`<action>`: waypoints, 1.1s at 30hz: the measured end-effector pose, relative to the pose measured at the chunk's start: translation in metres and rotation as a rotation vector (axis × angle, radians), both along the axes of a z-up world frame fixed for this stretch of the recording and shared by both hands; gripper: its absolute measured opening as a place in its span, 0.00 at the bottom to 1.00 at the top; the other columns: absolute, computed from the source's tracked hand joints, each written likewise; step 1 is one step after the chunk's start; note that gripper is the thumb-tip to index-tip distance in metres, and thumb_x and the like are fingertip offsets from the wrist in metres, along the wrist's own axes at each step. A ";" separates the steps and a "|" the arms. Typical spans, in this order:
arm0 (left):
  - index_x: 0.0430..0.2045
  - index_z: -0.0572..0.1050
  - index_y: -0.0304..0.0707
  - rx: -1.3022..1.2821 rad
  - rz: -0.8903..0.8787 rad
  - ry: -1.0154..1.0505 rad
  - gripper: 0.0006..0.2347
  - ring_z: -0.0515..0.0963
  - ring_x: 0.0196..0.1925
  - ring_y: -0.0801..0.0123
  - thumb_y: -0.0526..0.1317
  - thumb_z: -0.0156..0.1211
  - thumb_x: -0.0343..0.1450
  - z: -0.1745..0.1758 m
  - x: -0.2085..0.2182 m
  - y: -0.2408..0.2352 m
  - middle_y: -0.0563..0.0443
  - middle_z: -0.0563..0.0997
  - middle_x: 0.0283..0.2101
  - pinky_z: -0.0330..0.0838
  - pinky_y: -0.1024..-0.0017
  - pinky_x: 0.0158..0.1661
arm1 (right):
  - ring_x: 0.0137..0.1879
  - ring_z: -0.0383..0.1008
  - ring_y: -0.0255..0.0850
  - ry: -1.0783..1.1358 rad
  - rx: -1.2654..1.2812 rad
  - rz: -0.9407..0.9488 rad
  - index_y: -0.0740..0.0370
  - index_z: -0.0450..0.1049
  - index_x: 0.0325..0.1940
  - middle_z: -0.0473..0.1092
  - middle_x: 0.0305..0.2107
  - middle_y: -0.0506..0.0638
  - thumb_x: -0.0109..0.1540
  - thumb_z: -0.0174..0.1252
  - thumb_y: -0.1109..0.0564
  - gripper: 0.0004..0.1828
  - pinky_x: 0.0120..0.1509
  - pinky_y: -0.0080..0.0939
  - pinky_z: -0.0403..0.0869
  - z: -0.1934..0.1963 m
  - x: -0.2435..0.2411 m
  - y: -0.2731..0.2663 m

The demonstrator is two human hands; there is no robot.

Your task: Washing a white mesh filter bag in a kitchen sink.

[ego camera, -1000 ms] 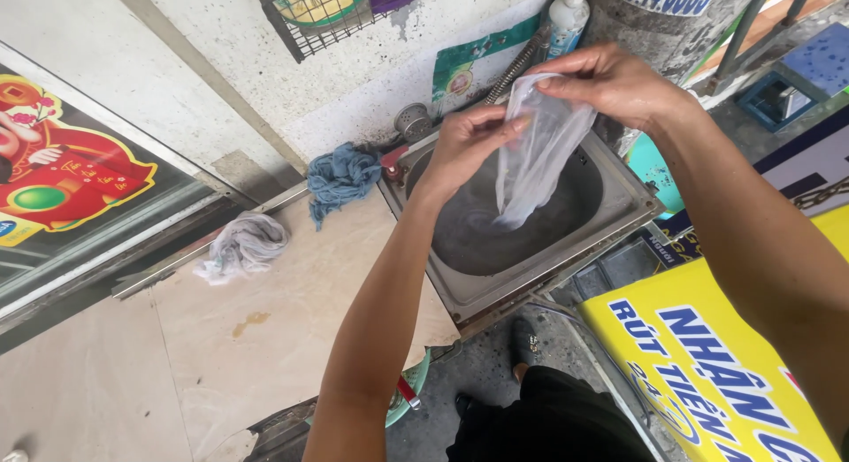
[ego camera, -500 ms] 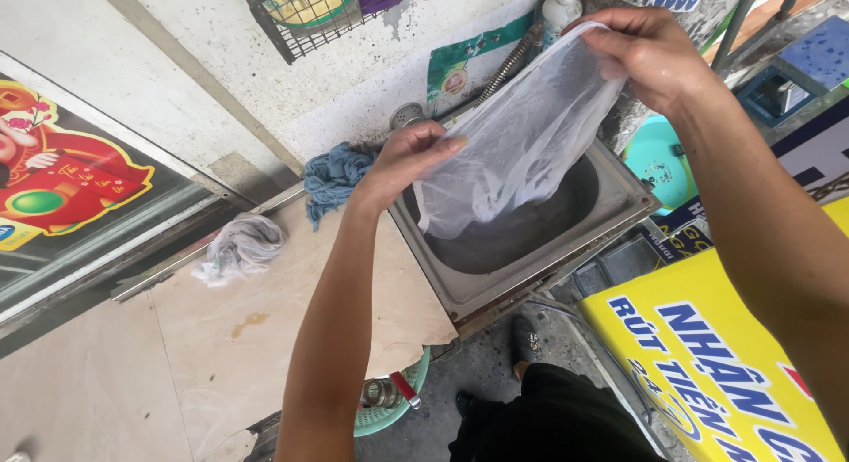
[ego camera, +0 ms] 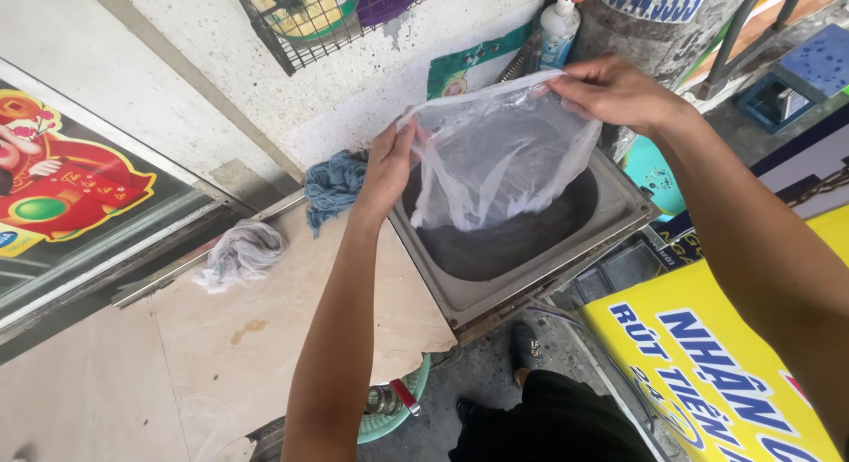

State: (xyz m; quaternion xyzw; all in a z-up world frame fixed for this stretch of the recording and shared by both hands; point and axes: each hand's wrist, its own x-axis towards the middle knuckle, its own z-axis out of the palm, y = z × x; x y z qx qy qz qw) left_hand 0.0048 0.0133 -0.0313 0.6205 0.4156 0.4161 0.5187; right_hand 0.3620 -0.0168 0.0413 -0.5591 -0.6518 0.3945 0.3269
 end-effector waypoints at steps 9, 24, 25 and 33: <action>0.46 0.77 0.36 0.028 -0.324 0.379 0.19 0.80 0.33 0.79 0.47 0.73 0.66 0.023 0.008 -0.018 0.53 0.83 0.34 0.74 0.75 0.32 | 0.37 0.73 0.34 -0.155 0.094 0.095 0.59 0.83 0.50 0.79 0.35 0.51 0.68 0.61 0.48 0.15 0.41 0.38 0.72 0.008 -0.005 0.003; 0.40 0.83 0.32 0.387 -0.332 0.265 0.11 0.74 0.29 0.76 0.39 0.68 0.69 -0.013 0.021 0.001 0.57 0.81 0.27 0.71 0.74 0.32 | 0.33 0.67 0.33 0.179 0.087 0.200 0.64 0.71 0.46 0.70 0.28 0.46 0.75 0.50 0.54 0.11 0.39 0.34 0.68 -0.036 -0.056 0.014; 0.43 0.82 0.32 0.290 -0.228 0.172 0.11 0.74 0.30 0.75 0.39 0.66 0.70 -0.015 0.021 0.003 0.56 0.81 0.29 0.69 0.73 0.31 | 0.34 0.66 0.30 0.221 0.059 0.198 0.65 0.73 0.48 0.70 0.30 0.44 0.73 0.53 0.55 0.10 0.39 0.32 0.67 -0.040 -0.058 0.018; 0.53 0.73 0.32 0.067 -0.036 -0.397 0.10 0.74 0.49 0.81 0.39 0.54 0.82 -0.031 0.040 0.005 0.53 0.77 0.47 0.68 0.81 0.50 | 0.44 0.77 0.32 0.412 -0.261 0.204 0.70 0.77 0.53 0.79 0.40 0.48 0.58 0.67 0.59 0.21 0.49 0.34 0.75 -0.023 -0.095 0.001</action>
